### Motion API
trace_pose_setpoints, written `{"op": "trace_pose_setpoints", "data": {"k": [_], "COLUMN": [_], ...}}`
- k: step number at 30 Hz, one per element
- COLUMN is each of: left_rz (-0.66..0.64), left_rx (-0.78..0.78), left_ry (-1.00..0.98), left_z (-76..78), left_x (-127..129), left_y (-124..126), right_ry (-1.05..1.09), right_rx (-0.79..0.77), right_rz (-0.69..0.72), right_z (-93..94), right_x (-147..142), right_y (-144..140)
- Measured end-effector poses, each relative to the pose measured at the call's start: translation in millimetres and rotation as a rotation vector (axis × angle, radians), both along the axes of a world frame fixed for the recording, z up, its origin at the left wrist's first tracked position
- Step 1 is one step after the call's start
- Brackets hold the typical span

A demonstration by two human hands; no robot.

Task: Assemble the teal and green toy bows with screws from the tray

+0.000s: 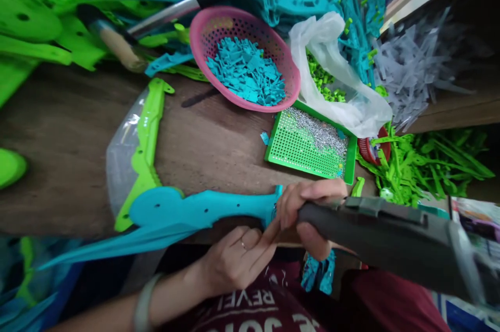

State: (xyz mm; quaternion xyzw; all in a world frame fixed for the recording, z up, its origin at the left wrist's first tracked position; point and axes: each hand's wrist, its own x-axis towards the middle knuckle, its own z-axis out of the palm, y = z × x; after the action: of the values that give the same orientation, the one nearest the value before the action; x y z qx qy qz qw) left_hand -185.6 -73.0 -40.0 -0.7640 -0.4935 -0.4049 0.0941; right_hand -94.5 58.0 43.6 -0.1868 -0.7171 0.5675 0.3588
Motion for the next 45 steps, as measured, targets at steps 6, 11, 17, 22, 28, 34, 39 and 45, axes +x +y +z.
{"op": "trace_pose_setpoints", "data": {"k": [6, 11, 17, 22, 28, 34, 39, 45], "left_rz": [-0.023, 0.001, 0.037, 0.027, 0.011, 0.018, -0.044, -0.03], "left_rx": [-0.015, 0.021, -0.018, -0.077, -0.121, -0.118, -0.094, -0.051], "left_ry": [-0.076, -0.009, -0.074, -0.11, -0.078, -0.066, -0.073, 0.003], "left_z": [3.3, 1.8, 3.3, 7.6, 6.8, 11.0, 8.1, 6.3], "left_x": [0, -3, -1, 1, -6, -10, -12, -12], "left_y": [1, 4, 6, 5, 6, 9, 11, 8], "right_ry": [0.234, 0.147, 0.25, 0.102, 0.121, 0.144, 0.084, 0.07], "right_rx": [0.115, 0.091, 0.226, 0.252, 0.164, 0.062, -0.062, 0.054], "right_rz": [0.342, 0.294, -0.332, -0.383, -0.449, -0.334, -0.031, 0.18], "right_z": [-16.5, 4.2, -4.8, -26.4, -20.4, 41.2, 51.9, 8.0], "right_x": [-5, 0, -26, -28, -37, -1, 36, 39], "right_y": [7, 48, 129, 139, 140, 76, -17, -23]}}
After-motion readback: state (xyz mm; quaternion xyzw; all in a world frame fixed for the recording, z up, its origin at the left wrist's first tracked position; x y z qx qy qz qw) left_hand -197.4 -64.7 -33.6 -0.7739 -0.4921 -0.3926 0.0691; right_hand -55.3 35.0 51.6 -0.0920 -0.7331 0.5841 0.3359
